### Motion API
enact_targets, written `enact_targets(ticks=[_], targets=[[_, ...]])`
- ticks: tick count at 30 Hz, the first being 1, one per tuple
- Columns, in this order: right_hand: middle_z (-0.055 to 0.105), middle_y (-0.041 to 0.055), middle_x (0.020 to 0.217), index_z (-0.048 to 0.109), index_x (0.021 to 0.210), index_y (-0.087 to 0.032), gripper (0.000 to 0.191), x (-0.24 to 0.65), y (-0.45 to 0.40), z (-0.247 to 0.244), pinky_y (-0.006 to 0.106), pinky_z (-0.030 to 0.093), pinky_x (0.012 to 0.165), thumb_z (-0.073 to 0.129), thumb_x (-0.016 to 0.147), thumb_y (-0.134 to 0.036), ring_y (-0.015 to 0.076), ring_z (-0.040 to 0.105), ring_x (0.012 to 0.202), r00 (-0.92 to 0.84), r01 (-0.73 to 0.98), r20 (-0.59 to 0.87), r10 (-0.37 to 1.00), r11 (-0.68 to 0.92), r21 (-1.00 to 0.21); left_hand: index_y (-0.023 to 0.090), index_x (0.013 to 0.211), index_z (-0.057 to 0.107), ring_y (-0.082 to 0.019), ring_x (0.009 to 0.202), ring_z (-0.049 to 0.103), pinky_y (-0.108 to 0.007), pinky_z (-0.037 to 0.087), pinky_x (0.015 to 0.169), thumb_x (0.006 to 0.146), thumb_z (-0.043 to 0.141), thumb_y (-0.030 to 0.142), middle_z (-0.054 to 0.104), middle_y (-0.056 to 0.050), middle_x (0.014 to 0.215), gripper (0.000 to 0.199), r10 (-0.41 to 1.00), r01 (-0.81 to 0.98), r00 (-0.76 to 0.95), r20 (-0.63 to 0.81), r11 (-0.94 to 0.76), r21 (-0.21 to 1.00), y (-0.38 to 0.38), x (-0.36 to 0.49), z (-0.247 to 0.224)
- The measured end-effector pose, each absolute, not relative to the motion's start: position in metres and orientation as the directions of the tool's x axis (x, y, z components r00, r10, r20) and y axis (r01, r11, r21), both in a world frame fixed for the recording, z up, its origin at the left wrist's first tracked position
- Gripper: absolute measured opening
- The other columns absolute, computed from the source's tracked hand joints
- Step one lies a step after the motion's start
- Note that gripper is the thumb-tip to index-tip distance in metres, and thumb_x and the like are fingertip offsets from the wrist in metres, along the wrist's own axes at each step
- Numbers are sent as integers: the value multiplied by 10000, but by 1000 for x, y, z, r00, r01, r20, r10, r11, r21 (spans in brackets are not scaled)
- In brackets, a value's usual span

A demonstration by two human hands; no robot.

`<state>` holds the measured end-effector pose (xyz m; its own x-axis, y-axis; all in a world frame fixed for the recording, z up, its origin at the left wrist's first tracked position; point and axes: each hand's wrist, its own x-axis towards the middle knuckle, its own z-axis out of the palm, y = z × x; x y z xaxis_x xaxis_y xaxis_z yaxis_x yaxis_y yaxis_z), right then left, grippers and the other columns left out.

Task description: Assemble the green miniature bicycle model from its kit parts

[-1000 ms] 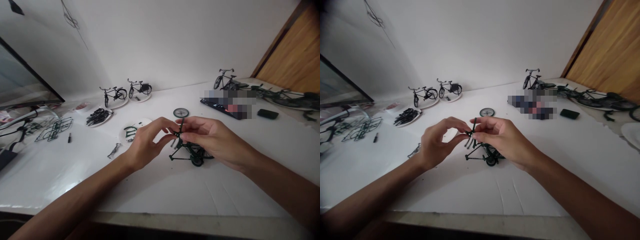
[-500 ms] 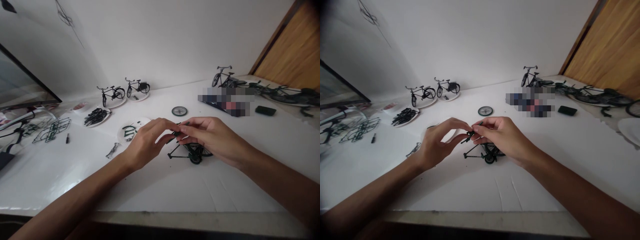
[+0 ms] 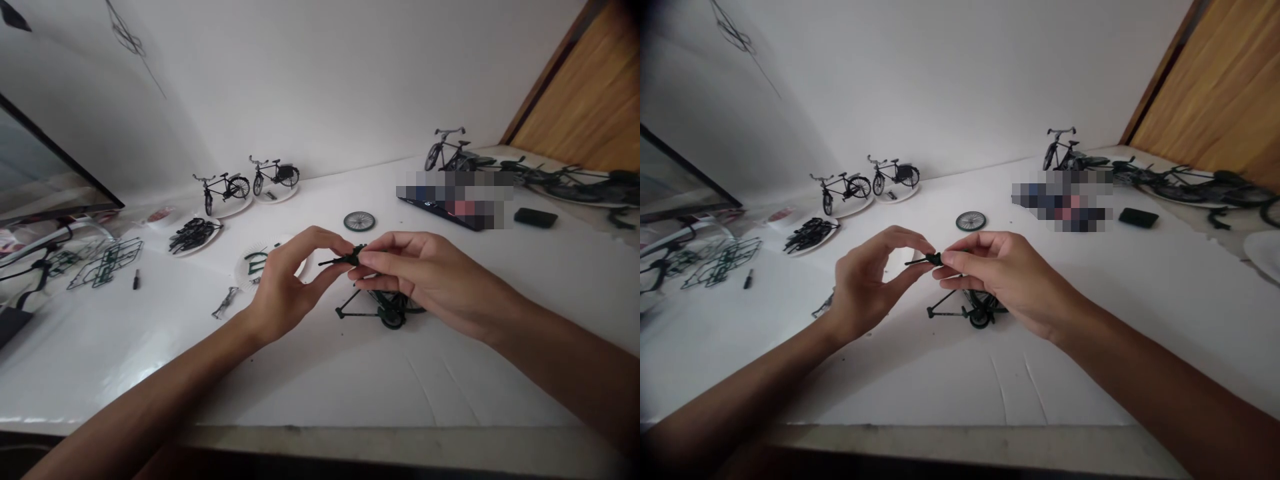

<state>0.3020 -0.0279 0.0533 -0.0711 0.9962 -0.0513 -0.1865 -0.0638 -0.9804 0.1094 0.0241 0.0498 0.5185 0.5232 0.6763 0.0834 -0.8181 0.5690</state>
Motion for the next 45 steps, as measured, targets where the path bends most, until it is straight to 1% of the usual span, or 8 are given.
enact_targets(ticks=[4, 10, 18, 21, 29, 35, 40, 45], targets=[[742, 55, 887, 718, 851, -166, 171, 303, -28, 53, 380, 584, 921, 767, 800, -322, 219, 743, 865, -46, -126, -55, 997, -61, -990, 172, 1015, 623, -152, 906, 655, -308, 530, 831, 846, 715, 112, 690, -32, 964, 202, 548, 85, 497, 673, -803, 590, 24, 110, 47], [765, 61, 881, 739, 876, -179, 186, 303, -28, 51, 382, 592, 917, 774, 789, -340, 240, 749, 886, -32, -80, -24, 999, -26, -996, 171, 996, 614, -103, 859, 646, -230, 527, 779, 814, 753, 112, 688, -1, 930, 236, 496, 159, 472, 729, -861, 484, 22, 111, 45], [776, 52, 883, 784, 919, -204, 202, 302, -27, 50, 361, 615, 881, 783, 771, -342, 233, 750, 872, -31, -21, 36, 999, 35, -999, 172, 979, 610, -77, 820, 640, -188, 535, 762, 810, 769, 154, 689, 13, 901, 233, 496, 248, 471, 729, -868, 430, 22, 110, 46], [775, 56, 911, 790, 939, -214, 218, 303, -27, 49, 379, 615, 886, 787, 762, -342, 241, 745, 889, -29, -15, 13, 999, 13, -1000, 178, 986, 604, -81, 812, 652, -193, 546, 764, 797, 781, 159, 697, 15, 896, 259, 485, 254, 478, 732, -874, 414, 22, 111, 44], [765, 65, 959, 791, 911, -195, 177, 300, -27, 50, 393, 554, 981, 784, 777, -310, 215, 726, 925, -89, -226, -55, 994, -74, -971, 191, 1009, 576, -91, 834, 652, -218, 549, 757, 810, 763, 128, 680, 14, 915, 280, 404, 211, 472, 783, -915, 344, 23, 110, 41], [738, 57, 985, 784, 966, -215, 194, 297, -27, 46, 356, 564, 903, 758, 799, -310, 181, 684, 912, -82, -228, -29, 996, -47, -972, 213, 1074, 551, -149, 879, 666, -326, 556, 838, 795, 781, 160, 675, 0, 924, 365, 444, 180, 424, 789, -896, 407, 26, 111, 38], [723, 42, 885, 769, 928, -188, 159, 299, -27, 46, 295, 566, 825, 742, 813, -294, 145, 675, 820, -97, -205, -40, 994, -59, -977, 194, 1008, 584, -147, 841, 657, -321, 523, 789, 795, 790, 196, 693, -3, 897, 296, 404, 244, 462, 789, -914, 325, 28, 110, 40], [752, 45, 847, 745, 913, -184, 175, 297, -28, 51, 298, 561, 768, 741, 807, -323, 166, 710, 764, -18, -10, -20, 1000, -20, -1000, 195, 1008, 585, -141, 825, 658, -308, 519, 775, 803, 784, 204, 694, 0, 885, 286, 403, 256, 452, 796, -913, 317, 28, 110, 41]])
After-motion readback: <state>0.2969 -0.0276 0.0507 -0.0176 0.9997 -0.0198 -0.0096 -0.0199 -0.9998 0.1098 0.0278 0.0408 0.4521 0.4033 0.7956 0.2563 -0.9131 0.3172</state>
